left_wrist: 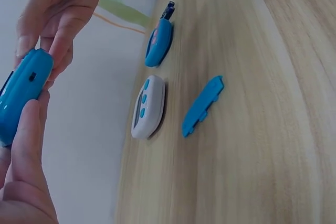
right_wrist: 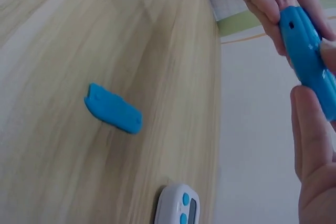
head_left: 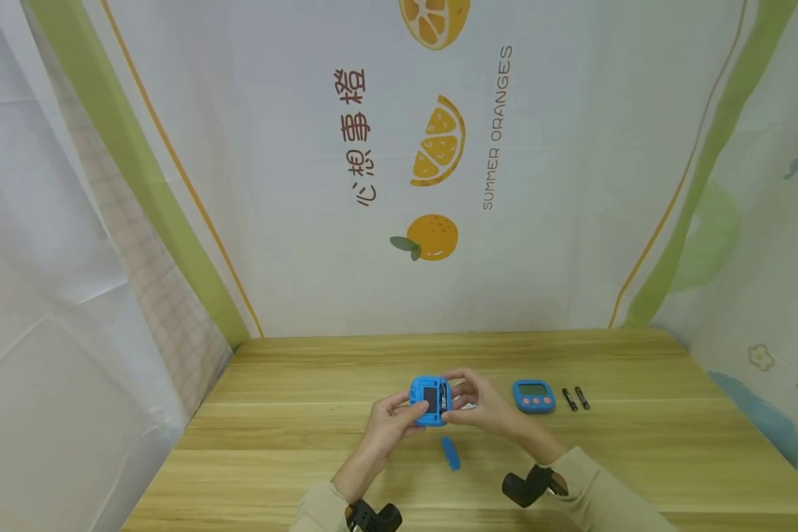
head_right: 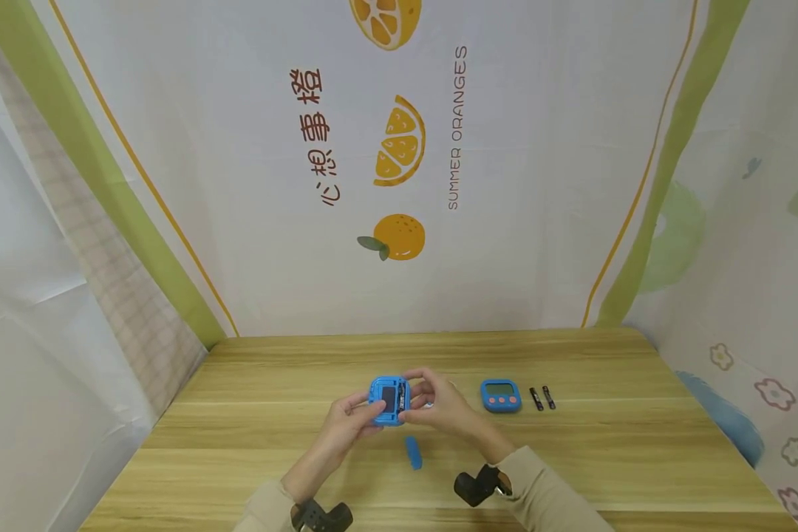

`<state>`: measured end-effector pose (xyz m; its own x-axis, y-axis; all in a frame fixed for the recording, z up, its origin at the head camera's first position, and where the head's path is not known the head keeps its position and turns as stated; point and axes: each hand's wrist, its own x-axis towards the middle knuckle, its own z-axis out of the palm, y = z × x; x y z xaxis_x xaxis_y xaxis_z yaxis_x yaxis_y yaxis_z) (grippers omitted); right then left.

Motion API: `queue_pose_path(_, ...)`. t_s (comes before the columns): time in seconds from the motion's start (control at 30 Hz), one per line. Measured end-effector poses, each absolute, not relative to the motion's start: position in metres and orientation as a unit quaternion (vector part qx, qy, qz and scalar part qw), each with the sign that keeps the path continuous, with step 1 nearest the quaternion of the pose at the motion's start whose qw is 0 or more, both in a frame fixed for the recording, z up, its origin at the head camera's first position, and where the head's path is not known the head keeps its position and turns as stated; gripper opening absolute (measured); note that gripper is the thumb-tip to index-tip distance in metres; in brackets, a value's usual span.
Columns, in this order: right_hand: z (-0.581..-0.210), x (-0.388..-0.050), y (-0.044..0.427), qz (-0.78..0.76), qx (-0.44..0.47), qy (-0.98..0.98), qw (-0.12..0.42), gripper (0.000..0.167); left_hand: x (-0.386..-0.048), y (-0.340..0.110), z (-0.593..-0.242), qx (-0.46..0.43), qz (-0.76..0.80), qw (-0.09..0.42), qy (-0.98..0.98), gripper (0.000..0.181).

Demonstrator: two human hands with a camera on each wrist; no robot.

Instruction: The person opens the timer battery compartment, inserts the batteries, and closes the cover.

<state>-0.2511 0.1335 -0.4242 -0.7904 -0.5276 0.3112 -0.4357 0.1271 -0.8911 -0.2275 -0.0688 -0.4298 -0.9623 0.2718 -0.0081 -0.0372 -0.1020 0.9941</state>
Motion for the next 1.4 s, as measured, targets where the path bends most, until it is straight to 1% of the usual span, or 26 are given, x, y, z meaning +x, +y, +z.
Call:
queue_pose_path(0.1,-0.427,-0.251,0.134,-0.586,-0.334,0.737,0.046,0.051,-0.227,-0.070,-0.431,0.090,0.732,0.107,0.667,0.047)
queue_pose_path(0.27,-0.430,-0.252,0.136,-0.590,-0.362,0.721,0.038,0.049,-0.226,-0.070,-0.431,0.091,0.734,0.105,0.664,0.048)
queue_pose_path(0.37,-0.428,-0.252,0.137,-0.594,-0.347,0.724,0.058,0.054,-0.227,-0.071,-0.431,0.089,0.738,0.103,0.661,0.047)
queue_pose_path(0.5,-0.429,-0.253,0.140,-0.611,-0.288,0.732,0.092,0.060,-0.229,-0.073,-0.430,0.082,0.748,0.086,0.653,0.047)
queue_pose_path(0.6,-0.434,-0.253,0.145,-0.618,-0.273,0.730,0.101,0.057,-0.230,-0.076,-0.427,0.075,0.753,0.075,0.650,0.048)
queue_pose_path(0.8,-0.458,-0.252,0.149,-0.591,-0.284,0.747,0.110,0.051,-0.230,-0.080,-0.423,0.074,0.752,0.076,0.651,0.049)
queue_pose_path(0.93,-0.473,-0.246,0.146,-0.570,-0.268,0.762,0.155,0.052,-0.230,-0.080,-0.424,0.078,0.749,0.078,0.653,0.050)
queue_pose_path(1.03,-0.480,-0.244,0.144,-0.553,-0.262,0.772,0.173,0.051,-0.231,-0.079,-0.425,0.079,0.750,0.081,0.652,0.050)
queue_pose_path(1.4,-0.492,-0.250,0.139,-0.470,-0.283,0.823,0.151,0.048,-0.228,-0.077,-0.424,0.079,0.752,0.088,0.649,0.045)
